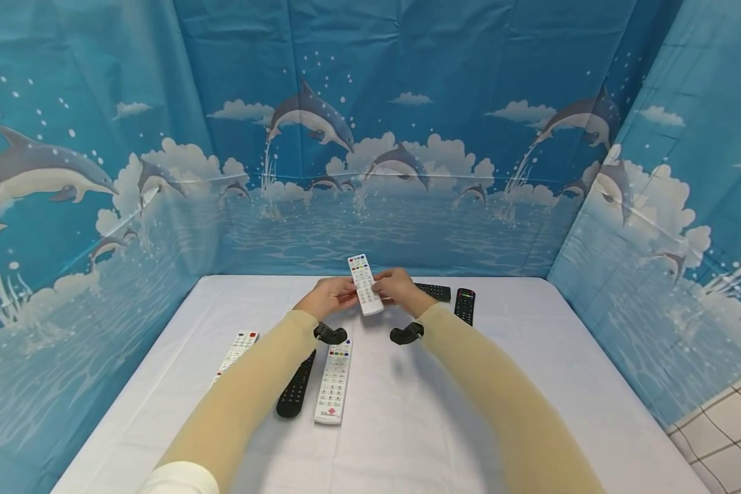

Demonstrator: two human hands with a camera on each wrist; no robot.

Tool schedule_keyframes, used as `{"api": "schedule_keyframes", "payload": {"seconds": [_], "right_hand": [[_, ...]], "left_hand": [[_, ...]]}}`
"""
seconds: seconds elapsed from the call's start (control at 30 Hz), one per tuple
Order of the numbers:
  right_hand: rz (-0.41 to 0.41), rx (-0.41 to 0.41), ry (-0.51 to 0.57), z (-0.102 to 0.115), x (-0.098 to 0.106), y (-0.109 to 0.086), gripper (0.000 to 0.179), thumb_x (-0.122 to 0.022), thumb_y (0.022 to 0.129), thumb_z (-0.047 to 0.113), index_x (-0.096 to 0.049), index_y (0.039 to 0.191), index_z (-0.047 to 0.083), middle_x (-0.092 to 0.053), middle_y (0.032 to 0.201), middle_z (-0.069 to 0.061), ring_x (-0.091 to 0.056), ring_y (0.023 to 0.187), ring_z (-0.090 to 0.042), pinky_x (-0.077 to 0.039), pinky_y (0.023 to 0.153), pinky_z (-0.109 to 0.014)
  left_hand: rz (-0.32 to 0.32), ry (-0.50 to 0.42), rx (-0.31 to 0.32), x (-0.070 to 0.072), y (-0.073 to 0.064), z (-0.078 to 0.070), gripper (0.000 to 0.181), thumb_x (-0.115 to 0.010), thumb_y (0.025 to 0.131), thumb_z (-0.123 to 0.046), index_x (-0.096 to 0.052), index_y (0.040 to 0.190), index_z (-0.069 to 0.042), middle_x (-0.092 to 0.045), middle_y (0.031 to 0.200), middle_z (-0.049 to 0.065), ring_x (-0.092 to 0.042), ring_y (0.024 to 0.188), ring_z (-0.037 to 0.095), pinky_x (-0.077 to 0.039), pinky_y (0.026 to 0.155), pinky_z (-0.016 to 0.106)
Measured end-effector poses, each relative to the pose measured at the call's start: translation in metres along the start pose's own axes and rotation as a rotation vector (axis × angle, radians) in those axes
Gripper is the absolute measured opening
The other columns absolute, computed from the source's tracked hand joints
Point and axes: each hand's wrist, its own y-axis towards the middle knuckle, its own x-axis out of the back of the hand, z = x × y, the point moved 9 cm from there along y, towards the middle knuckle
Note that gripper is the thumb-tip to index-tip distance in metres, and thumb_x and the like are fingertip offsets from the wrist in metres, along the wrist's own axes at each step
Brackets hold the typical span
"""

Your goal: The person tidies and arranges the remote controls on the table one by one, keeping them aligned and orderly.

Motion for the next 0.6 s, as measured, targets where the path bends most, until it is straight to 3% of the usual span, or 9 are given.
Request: {"api": "schedule_keyframes", "payload": {"seconds": [0.2, 0.6], "right_hand": [[0.018, -0.011, 0.002, 0.002, 0.003, -0.003, 0.044, -0.064, 0.098, 0.009, -0.053, 0.141, 0.006, -0.06, 0.126, -0.018, -0.064, 0.106, -0.03, -0.053, 0.095, -0.049], [0.057, -0.019, -0.017, 0.002, 0.006, -0.022, 0.056, -0.066, 0.096, 0.007, -0.047, 0.148, 0.01, -0.059, 0.127, -0.019, -0.066, 0.105, -0.031, -0.057, 0.09, -0.048]], "left_hand": [[0.033, 0.052, -0.022, -0.001, -0.008, -0.004, 0.038, -0.065, 0.093, 0.007, -0.067, 0.13, -0.002, -0.07, 0.111, 0.018, -0.071, 0.095, 0.025, -0.056, 0.093, 0.036], [0.077, 0.163, -0.055, -0.007, -0.021, -0.003, 0.041, -0.066, 0.091, 0.01, -0.065, 0.131, 0.0, -0.071, 0.109, 0.018, -0.07, 0.084, 0.021, -0.056, 0.091, 0.035]]}}
